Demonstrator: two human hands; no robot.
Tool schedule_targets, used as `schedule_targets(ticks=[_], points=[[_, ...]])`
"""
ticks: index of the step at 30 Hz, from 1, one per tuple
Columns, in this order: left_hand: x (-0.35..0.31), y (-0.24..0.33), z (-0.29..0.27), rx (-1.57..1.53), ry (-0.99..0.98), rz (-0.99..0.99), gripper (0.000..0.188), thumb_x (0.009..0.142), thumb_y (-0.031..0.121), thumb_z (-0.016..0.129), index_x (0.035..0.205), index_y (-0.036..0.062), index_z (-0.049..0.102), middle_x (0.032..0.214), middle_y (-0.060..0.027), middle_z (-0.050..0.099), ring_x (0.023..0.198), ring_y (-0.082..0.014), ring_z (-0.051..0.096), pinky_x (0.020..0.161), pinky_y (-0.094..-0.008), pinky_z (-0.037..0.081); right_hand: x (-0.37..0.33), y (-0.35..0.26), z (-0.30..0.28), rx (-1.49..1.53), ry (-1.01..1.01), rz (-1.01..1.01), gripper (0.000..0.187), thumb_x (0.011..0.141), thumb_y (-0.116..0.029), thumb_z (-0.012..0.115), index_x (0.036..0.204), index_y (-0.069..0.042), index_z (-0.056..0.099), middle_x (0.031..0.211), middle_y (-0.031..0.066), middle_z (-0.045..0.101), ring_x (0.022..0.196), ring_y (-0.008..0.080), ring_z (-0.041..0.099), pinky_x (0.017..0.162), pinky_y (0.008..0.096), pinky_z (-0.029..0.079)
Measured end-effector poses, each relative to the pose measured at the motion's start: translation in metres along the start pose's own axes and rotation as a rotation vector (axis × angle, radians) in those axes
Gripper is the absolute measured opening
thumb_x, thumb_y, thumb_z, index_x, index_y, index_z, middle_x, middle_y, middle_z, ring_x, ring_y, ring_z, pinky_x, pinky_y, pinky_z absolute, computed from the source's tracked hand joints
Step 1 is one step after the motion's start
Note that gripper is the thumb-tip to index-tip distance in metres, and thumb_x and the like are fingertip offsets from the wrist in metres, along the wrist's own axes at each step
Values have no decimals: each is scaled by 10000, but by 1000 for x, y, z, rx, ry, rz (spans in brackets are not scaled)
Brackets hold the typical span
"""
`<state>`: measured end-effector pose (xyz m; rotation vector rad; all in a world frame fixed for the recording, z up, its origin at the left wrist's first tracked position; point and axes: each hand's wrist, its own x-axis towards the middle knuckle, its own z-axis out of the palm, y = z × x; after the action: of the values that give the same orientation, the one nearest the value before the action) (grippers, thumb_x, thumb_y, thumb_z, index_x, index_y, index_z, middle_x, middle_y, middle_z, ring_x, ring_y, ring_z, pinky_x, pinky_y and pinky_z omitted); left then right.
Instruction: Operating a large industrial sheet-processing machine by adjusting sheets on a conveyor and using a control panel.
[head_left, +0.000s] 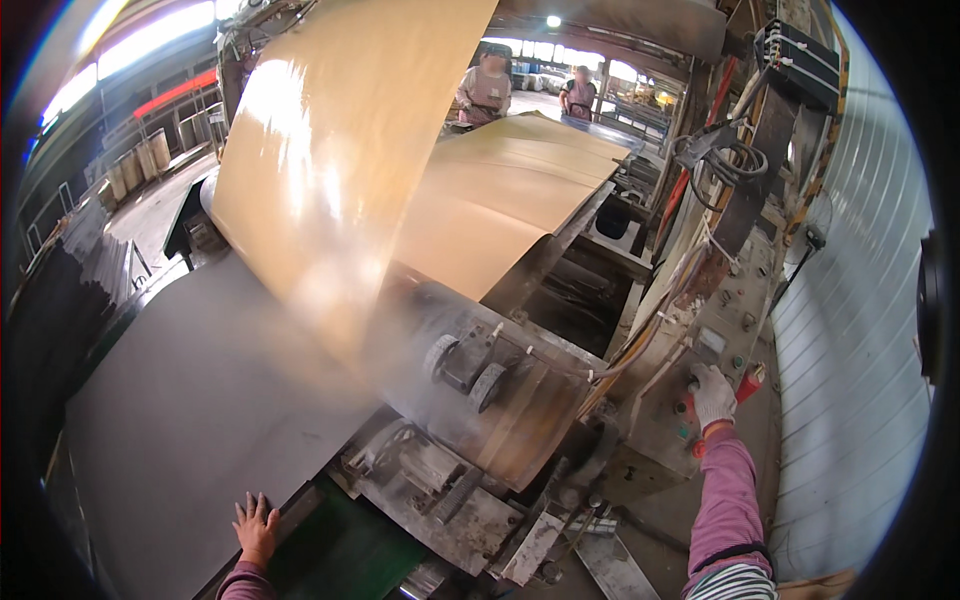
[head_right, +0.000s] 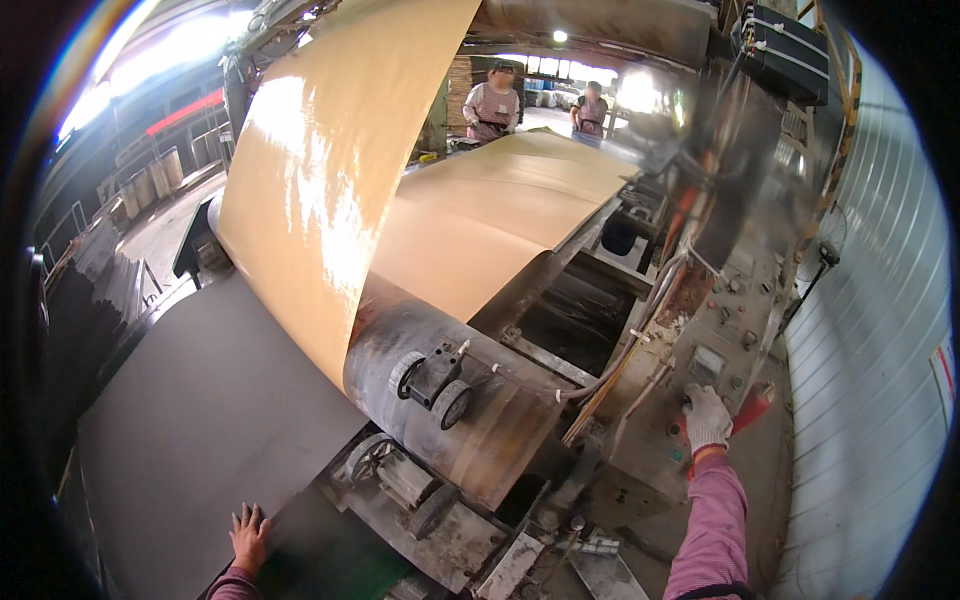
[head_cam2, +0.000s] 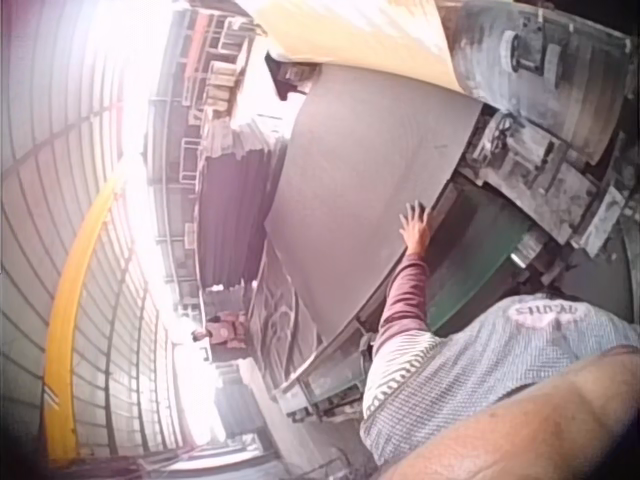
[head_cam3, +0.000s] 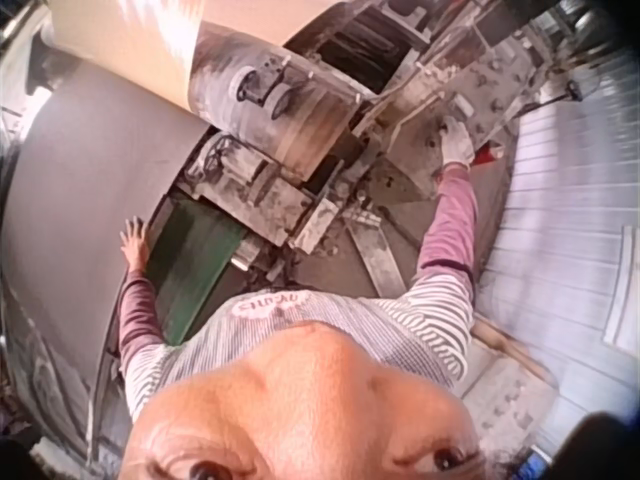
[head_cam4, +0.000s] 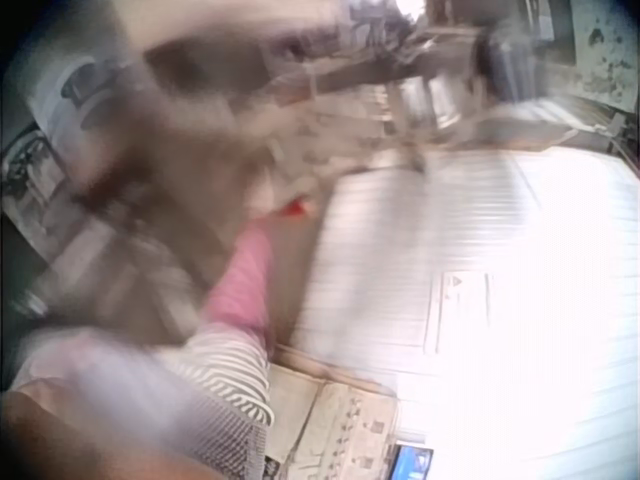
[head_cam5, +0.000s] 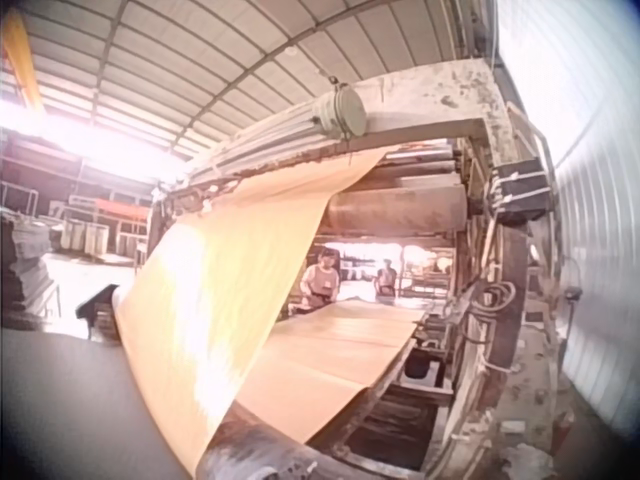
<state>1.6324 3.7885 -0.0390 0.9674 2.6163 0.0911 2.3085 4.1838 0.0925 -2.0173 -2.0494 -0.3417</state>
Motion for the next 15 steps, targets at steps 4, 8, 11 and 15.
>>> schedule_targets(ticks=[4,8,11,15], points=[[0,-3,1,-9,13,1,590,909,510,374,1413,207,326,1514,-70,179,1382,-387,103,1020,-644,185,-1,-11,-6,55,25,26,325,725,-118,629,1049,-133,604,953,131,573,913,326,575,772,415,468],[1,-5,5,-7,20,25,595,908,515,374,1411,201,328,1512,-71,184,1380,-389,109,1016,-644,195,-5,-2,-3,-9,49,-6,322,728,-120,627,1048,-146,605,966,124,571,916,328,574,773,421,466],[0,-7,5,1,16,19,598,908,516,374,1412,198,324,1511,-72,187,1378,-393,116,1013,-647,196,-5,-8,-5,1,11,31,318,734,-130,623,1051,-150,605,958,125,571,921,328,573,774,422,466],[7,-5,11,-10,6,16,610,893,525,400,1401,191,351,1509,-64,199,1382,-375,115,1018,-640,194,-7,-10,-12,-7,-55,87,311,739,-136,610,1050,-137,603,949,135,576,916,337,571,775,429,463]])
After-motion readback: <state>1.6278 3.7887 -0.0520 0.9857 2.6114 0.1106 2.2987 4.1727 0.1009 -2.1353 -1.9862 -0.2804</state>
